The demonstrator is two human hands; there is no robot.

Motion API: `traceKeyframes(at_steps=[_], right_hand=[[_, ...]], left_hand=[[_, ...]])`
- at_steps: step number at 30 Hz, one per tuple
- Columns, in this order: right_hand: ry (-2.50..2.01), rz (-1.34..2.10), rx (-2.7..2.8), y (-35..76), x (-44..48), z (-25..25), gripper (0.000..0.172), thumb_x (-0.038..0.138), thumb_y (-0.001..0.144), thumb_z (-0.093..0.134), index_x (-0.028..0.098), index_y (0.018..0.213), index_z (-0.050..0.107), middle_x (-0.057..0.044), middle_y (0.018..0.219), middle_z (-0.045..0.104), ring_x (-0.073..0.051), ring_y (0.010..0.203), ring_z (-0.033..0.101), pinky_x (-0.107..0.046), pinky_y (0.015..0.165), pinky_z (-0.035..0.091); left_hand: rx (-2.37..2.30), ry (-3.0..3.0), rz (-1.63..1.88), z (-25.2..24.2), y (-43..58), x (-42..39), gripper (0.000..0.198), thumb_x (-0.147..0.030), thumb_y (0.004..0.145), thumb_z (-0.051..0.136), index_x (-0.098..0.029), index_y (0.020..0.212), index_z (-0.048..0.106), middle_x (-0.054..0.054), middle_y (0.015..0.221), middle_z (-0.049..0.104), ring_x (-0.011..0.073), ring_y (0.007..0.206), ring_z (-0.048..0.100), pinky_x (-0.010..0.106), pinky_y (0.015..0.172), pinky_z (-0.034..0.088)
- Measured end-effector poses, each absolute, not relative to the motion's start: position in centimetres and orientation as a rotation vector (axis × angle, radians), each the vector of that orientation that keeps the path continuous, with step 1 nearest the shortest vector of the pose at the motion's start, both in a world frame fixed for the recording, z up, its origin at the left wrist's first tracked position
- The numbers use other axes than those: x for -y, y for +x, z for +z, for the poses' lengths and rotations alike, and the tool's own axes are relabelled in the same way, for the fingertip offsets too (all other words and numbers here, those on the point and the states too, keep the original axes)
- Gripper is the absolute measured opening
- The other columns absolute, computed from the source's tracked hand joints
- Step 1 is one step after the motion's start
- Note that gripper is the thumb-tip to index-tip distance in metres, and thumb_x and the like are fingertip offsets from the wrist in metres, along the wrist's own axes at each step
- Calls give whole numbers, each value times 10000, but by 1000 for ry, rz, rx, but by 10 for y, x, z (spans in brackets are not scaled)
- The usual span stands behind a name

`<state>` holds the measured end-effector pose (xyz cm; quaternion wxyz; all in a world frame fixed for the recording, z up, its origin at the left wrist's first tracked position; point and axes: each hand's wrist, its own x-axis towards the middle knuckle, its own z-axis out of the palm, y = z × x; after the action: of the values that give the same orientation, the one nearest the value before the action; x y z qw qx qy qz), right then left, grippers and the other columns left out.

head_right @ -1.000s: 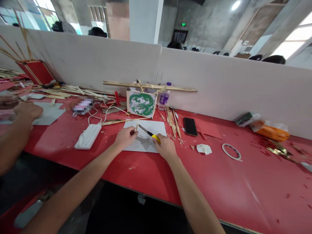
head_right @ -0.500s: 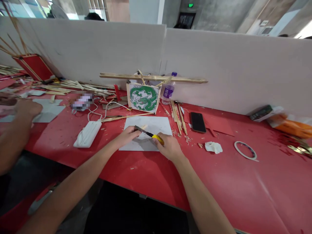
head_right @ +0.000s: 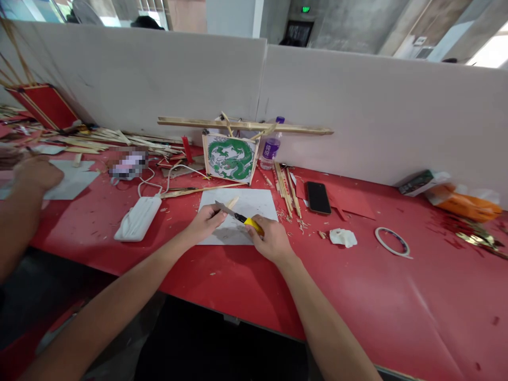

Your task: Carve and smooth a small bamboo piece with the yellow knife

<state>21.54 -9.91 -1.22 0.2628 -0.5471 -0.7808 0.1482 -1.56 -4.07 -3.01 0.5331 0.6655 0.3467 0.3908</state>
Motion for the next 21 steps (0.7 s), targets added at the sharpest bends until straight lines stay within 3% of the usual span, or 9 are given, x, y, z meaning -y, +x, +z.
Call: traceKeyframes(at_steps=[6,10,14,21], right_hand=[[-1629,260,1965,224,90,-19,441,560,980,437,186,1008,669,-109,828,721,-240,703,634,-314,621,363],[-1708,179,1857,236,85,-19,454,570,971,447,180,957,679,-109,774,701,-246,673,612,-319,597,329],[-1667,187,1837,229,92,-12,539,594,1000,367,148,1068,661,-111,795,698,-235,675,612,-318,609,362],[-1528,365,2034,210,99,-10,406,535,979,444,188,985,654,-71,787,703,-214,672,634,-303,632,395]], left_hand=[[-814,1686,912,-21,-14,49,408,-469,944,531,-199,683,371,-61,624,291,72,566,254,243,521,195],[-835,1673,898,-23,-7,51,390,-444,949,514,-201,680,372,-60,619,306,76,557,266,247,516,201],[-939,1588,1033,-27,-5,45,390,-445,936,528,-202,665,387,-63,593,316,80,542,295,256,519,211],[-1019,1499,1133,-24,-10,38,282,-333,889,536,-203,670,414,-69,570,335,83,533,322,253,540,255]])
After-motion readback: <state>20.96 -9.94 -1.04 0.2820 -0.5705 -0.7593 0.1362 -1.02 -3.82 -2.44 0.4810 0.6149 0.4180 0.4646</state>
